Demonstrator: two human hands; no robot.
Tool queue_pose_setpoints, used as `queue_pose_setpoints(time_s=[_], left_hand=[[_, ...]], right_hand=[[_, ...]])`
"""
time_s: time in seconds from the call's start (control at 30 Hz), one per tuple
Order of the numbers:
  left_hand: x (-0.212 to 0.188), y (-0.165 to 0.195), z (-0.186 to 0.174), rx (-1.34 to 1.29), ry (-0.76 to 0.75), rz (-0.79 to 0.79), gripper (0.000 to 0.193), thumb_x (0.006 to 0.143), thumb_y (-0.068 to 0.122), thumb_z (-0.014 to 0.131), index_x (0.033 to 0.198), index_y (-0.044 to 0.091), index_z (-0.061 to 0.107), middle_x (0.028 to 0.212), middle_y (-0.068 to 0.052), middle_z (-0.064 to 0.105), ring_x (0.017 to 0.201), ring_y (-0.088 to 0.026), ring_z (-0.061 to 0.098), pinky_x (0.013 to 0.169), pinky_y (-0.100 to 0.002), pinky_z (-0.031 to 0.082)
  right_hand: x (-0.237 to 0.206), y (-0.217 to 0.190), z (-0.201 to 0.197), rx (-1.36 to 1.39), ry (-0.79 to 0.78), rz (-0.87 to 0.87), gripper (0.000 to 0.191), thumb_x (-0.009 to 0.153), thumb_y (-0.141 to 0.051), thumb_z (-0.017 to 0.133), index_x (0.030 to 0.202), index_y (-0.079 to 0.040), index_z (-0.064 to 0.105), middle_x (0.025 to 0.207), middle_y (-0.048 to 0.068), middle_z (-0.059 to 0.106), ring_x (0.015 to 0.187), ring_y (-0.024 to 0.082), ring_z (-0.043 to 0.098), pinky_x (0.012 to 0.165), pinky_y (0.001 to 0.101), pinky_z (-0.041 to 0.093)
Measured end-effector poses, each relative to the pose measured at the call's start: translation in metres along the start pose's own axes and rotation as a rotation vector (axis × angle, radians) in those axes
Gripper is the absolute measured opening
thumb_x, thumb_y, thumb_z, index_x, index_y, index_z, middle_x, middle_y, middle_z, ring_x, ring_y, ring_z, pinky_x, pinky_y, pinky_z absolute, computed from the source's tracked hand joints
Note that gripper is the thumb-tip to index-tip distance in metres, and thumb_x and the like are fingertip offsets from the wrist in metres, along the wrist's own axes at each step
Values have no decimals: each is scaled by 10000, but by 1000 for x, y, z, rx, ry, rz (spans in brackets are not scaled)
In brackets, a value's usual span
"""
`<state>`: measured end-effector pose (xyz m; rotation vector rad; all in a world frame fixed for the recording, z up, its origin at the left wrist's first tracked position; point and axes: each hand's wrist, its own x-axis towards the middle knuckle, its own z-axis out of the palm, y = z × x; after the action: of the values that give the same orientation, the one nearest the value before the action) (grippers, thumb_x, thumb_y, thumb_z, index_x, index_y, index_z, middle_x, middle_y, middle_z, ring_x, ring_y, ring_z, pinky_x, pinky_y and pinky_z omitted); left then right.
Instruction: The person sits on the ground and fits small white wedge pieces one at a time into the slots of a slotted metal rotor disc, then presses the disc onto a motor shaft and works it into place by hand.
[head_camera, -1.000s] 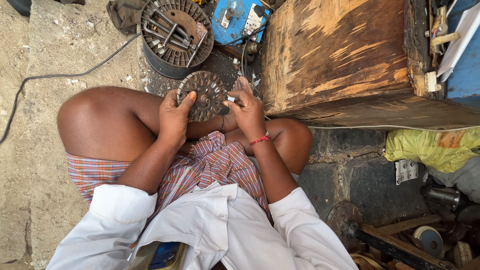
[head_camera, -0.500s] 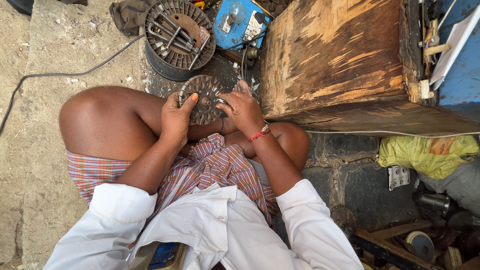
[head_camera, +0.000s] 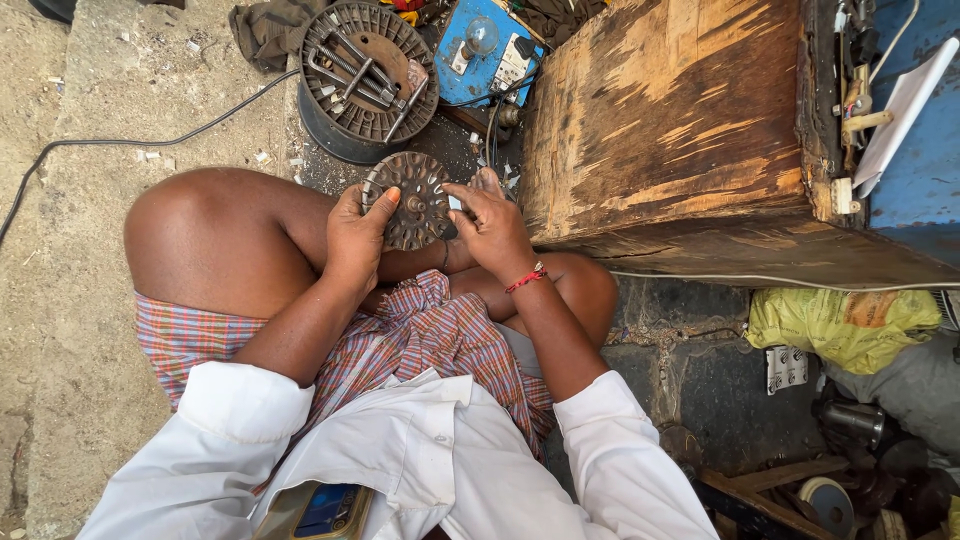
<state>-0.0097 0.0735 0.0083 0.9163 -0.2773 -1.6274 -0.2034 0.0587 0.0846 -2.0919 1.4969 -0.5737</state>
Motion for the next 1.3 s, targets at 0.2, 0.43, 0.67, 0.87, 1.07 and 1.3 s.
queue_pose_setpoints(time_s=[0.2, 0.43, 0.67, 0.87, 1.07, 1.3], left_hand=[[-1, 0, 0, 2, -11, 8, 248, 1005, 121, 673, 1187, -29, 594, 1057, -108, 703, 903, -130, 690, 807, -267, 608], [-1, 2, 2, 14, -1, 0, 254, 1000, 125, 669, 1187, -28, 592, 1057, -113, 706, 905, -140, 700, 803, -281, 616], [-2, 2, 2, 14, 13, -2, 243, 1001, 121, 669, 1178, -30, 597, 1047, -112, 709, 897, -139, 701, 791, -274, 620], [0, 0, 2, -3, 18, -7, 243, 1001, 120, 669, 1178, -29, 597, 1039, -110, 710, 886, -140, 710, 778, -274, 629], [3, -1, 2, -13, 57, -8, 233, 994, 112, 674, 1167, -24, 596, 1027, -113, 712, 867, -140, 717, 764, -275, 635], [3, -3, 4, -22, 55, 15, 231, 995, 106, 677, 1169, -27, 603, 1037, -110, 716, 870, -128, 717, 767, -260, 634]], right_hand=[[1, 3, -1, -41, -47, 85, 341, 941, -121, 765, 1278, -112, 713, 898, 145, 749, 843, 216, 747, 908, 350, 588], [-1, 17, 2, 0, -40, 75, 376, 926, -96, 736, 1297, -90, 676, 1110, 153, 756, 961, 214, 771, 902, 341, 606], [3, 17, 1, -192, -6, -122, 298, 935, -109, 768, 1227, -71, 720, 1168, 163, 733, 1135, 315, 688, 996, 391, 567], [10, -4, 1, -274, -26, -132, 280, 919, -88, 731, 1198, -68, 739, 1042, 95, 717, 953, 271, 705, 914, 378, 576], [14, -9, 9, -422, 29, -262, 232, 889, -77, 755, 1119, -58, 767, 915, 72, 680, 857, 243, 684, 1108, 474, 451], [17, -10, 4, -391, -23, -205, 218, 882, -89, 776, 1097, -53, 774, 924, 84, 672, 890, 260, 680, 823, 387, 565]])
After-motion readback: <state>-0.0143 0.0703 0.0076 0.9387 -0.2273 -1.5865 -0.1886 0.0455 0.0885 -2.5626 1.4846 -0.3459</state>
